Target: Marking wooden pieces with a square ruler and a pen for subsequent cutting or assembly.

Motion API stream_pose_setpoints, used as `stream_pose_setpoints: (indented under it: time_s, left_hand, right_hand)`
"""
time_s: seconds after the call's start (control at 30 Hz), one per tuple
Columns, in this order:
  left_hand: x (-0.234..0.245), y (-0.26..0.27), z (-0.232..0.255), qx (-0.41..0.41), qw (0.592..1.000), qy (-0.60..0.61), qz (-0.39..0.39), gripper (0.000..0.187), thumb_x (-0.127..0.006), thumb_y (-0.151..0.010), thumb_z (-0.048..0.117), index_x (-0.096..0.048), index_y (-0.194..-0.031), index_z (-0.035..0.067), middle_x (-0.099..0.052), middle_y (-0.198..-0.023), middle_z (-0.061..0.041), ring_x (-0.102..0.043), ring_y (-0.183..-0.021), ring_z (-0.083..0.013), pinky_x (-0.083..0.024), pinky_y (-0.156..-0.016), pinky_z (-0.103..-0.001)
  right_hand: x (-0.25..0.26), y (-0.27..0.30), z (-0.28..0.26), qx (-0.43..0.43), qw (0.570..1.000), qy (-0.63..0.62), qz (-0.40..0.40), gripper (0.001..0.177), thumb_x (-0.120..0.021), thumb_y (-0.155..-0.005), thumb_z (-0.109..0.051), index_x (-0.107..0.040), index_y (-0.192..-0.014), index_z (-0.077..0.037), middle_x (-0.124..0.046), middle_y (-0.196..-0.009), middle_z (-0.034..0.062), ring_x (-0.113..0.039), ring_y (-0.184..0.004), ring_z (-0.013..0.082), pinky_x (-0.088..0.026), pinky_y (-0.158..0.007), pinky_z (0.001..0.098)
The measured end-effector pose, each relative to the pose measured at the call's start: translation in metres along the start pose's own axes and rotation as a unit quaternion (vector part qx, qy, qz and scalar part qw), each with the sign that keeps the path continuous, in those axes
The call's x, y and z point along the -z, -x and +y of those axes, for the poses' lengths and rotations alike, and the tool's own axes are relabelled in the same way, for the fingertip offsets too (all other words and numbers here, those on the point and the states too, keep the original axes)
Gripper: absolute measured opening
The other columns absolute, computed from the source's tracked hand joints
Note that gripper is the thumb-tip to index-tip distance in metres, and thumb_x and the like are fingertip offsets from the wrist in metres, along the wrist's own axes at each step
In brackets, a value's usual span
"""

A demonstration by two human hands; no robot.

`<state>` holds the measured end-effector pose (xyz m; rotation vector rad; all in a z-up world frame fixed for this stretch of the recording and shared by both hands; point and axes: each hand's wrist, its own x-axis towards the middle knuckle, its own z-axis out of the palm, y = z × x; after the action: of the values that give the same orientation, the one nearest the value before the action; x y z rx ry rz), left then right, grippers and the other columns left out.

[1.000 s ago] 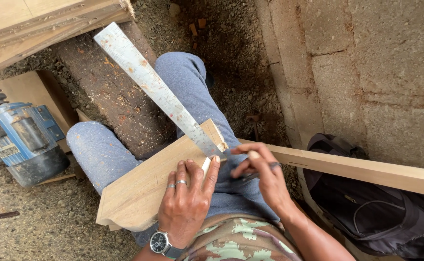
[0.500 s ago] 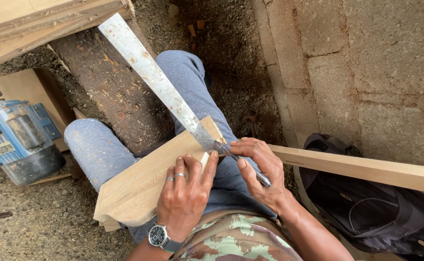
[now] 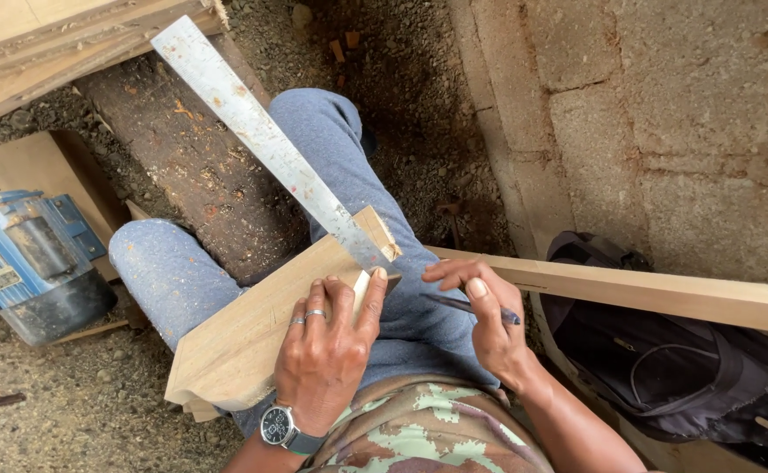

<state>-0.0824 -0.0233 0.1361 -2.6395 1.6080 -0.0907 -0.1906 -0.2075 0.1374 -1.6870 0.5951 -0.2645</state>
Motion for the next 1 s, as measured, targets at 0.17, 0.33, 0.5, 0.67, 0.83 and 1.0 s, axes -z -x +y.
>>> stream_pose_setpoints:
  time_s: [0.17,0.33,0.5,0.67,0.83,1.0]
  left_hand:
    - [0.000,0.000,0.001,0.013,1.000,0.002,0.000,0.041,-0.045,-0.106,0.023,-0.054,-0.147,0.026,-0.065,-0.116,-0.015,-0.069,-0.104,-0.0268,-0.056,-0.086,-0.035]
    - [0.001,-0.002,0.002,0.010,1.000,-0.002,0.002,0.041,-0.042,-0.107,0.022,-0.055,-0.146,0.026,-0.066,-0.116,-0.015,-0.068,-0.103,-0.0265,-0.056,-0.086,-0.035]
    - [0.002,-0.002,0.001,0.007,1.000,-0.010,-0.006,0.042,-0.041,-0.107,0.022,-0.053,-0.148,0.025,-0.065,-0.116,-0.015,-0.068,-0.103,-0.0260,-0.055,-0.087,-0.034]
    - [0.002,-0.004,0.001,0.013,1.000,-0.001,0.000,0.041,-0.042,-0.107,0.022,-0.054,-0.146,0.027,-0.065,-0.115,-0.015,-0.067,-0.103,-0.0262,-0.055,-0.086,-0.035]
    - [0.001,-0.003,-0.002,0.016,1.000,0.014,-0.002,0.040,-0.049,-0.107,0.035,-0.055,-0.145,0.028,-0.065,-0.115,-0.014,-0.068,-0.102,-0.0258,-0.055,-0.085,-0.034]
    - [0.002,-0.007,-0.005,0.021,0.999,0.021,0.015,0.038,-0.053,-0.105,0.037,-0.057,-0.142,0.028,-0.067,-0.114,-0.013,-0.069,-0.100,-0.0241,-0.057,-0.081,-0.034]
  right_hand:
    - [0.001,0.008,0.009,-0.061,0.994,0.040,0.077,0.075,-0.024,-0.104,-0.063,-0.065,-0.089,-0.003,-0.064,-0.070,0.0088,-0.062,-0.062,0.0173,-0.050,-0.062,0.0311]
    - [0.000,-0.016,-0.001,0.065,0.995,0.071,-0.002,0.025,-0.051,-0.104,-0.013,-0.071,-0.108,0.002,-0.077,-0.103,0.0157,-0.076,-0.094,0.0252,-0.060,-0.089,0.0333]
    - [-0.001,-0.024,-0.001,0.115,0.985,0.108,-0.070,0.019,-0.062,-0.101,-0.010,-0.070,-0.114,0.001,-0.075,-0.113,0.0152,-0.074,-0.106,0.0275,-0.058,-0.102,0.0379]
    - [-0.001,-0.024,0.001,0.144,0.981,0.107,-0.075,0.019,-0.060,-0.101,-0.010,-0.070,-0.111,0.002,-0.076,-0.109,0.0154,-0.076,-0.105,0.0300,-0.060,-0.102,0.0411]
    - [0.006,-0.018,0.001,0.129,0.982,0.111,-0.078,0.016,-0.061,-0.100,-0.009,-0.071,-0.108,0.001,-0.076,-0.106,0.0132,-0.076,-0.102,0.0292,-0.060,-0.100,0.0401]
    - [0.012,-0.005,0.003,0.047,0.998,0.042,-0.033,0.023,-0.060,-0.102,-0.017,-0.073,-0.096,0.001,-0.077,-0.098,0.0137,-0.075,-0.093,0.0259,-0.060,-0.092,0.0370]
